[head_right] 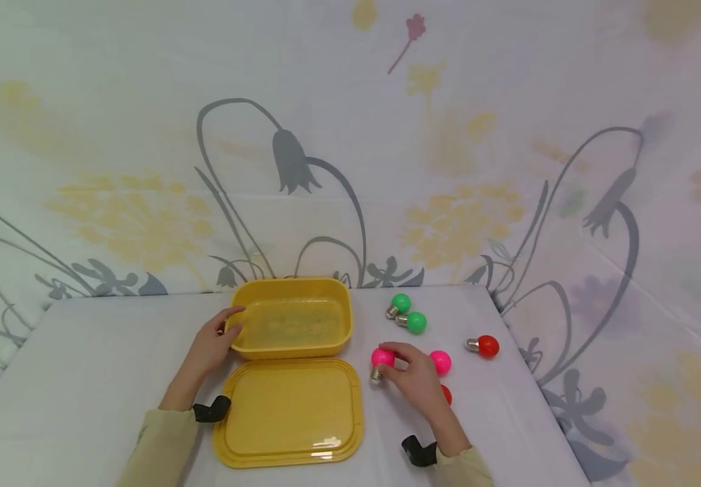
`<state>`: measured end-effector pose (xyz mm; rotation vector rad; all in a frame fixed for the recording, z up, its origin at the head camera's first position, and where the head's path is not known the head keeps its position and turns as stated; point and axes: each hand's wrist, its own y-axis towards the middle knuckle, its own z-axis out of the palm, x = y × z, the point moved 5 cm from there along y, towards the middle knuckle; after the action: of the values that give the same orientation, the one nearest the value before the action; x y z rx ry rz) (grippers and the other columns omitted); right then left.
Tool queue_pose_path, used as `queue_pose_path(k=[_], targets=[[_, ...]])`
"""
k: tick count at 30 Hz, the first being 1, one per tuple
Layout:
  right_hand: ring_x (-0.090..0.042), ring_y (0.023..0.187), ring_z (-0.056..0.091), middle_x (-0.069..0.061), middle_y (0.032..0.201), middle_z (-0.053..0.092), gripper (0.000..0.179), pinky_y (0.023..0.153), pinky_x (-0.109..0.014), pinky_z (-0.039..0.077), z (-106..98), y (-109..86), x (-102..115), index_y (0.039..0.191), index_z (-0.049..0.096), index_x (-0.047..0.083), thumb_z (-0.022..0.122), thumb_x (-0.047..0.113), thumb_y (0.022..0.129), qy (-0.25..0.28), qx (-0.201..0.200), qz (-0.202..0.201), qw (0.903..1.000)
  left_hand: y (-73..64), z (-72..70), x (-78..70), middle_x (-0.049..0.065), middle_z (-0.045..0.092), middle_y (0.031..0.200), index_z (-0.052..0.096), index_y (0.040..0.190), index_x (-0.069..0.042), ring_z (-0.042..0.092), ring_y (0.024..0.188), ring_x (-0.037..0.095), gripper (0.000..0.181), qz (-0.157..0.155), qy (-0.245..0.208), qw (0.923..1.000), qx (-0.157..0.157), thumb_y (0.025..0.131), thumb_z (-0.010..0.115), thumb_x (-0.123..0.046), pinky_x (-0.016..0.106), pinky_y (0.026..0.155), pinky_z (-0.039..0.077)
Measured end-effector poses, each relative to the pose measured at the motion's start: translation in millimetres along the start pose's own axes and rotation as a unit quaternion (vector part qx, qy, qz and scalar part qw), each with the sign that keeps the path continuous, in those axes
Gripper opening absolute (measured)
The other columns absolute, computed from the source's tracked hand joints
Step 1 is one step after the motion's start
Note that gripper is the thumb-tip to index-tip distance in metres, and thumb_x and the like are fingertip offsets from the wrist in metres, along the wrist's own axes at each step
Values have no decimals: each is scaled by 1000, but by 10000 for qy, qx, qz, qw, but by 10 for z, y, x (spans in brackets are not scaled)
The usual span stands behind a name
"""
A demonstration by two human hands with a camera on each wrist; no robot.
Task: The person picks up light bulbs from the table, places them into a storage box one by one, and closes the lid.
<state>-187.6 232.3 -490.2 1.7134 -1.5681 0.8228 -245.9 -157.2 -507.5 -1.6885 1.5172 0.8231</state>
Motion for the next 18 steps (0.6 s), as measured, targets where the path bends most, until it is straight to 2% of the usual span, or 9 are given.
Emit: queue_pose_path(k=[4, 10, 16, 18], targets=[[-29, 116, 60, -4, 121, 67, 38, 95, -48, 52, 10, 30, 22, 122, 70, 13, 76, 9, 85, 125, 83, 23, 9999, -16, -10, -13, 19, 52, 131, 51, 145, -15, 46, 105, 32, 44, -41, 38, 10000, -11, 102, 53, -21, 43, 85, 38], [-26, 117, 59, -2, 121, 67, 38, 94, -45, 53, 17, 87, 70, 123, 70, 15, 76, 9, 86, 217, 146, 103, 9996, -38, -16, -35, 18, 53, 114, 50, 146, -14, 47, 98, 30, 45, -6, 39, 10000, -47, 102, 54, -21, 40, 78, 37], [-25, 118, 58, -2, 123, 66, 39, 92, -38, 54, 19, 152, 165, 124, 69, 15, 77, 10, 86, 344, 176, 37, 9992, -33, -12, -23, 17, 53, 122, 50, 147, -14, 46, 102, 30, 45, -11, -3, 10000, -71, 102, 53, -20, 41, 81, 37], [-25, 118, 58, -2, 123, 65, 39, 92, -38, 54, 15, 171, 199, 124, 69, 14, 77, 10, 86, 416, 179, 14, 9990, -35, -11, -25, 17, 54, 117, 50, 147, -15, 47, 98, 29, 45, -22, -10, 10000, -73, 102, 53, -20, 39, 78, 38]])
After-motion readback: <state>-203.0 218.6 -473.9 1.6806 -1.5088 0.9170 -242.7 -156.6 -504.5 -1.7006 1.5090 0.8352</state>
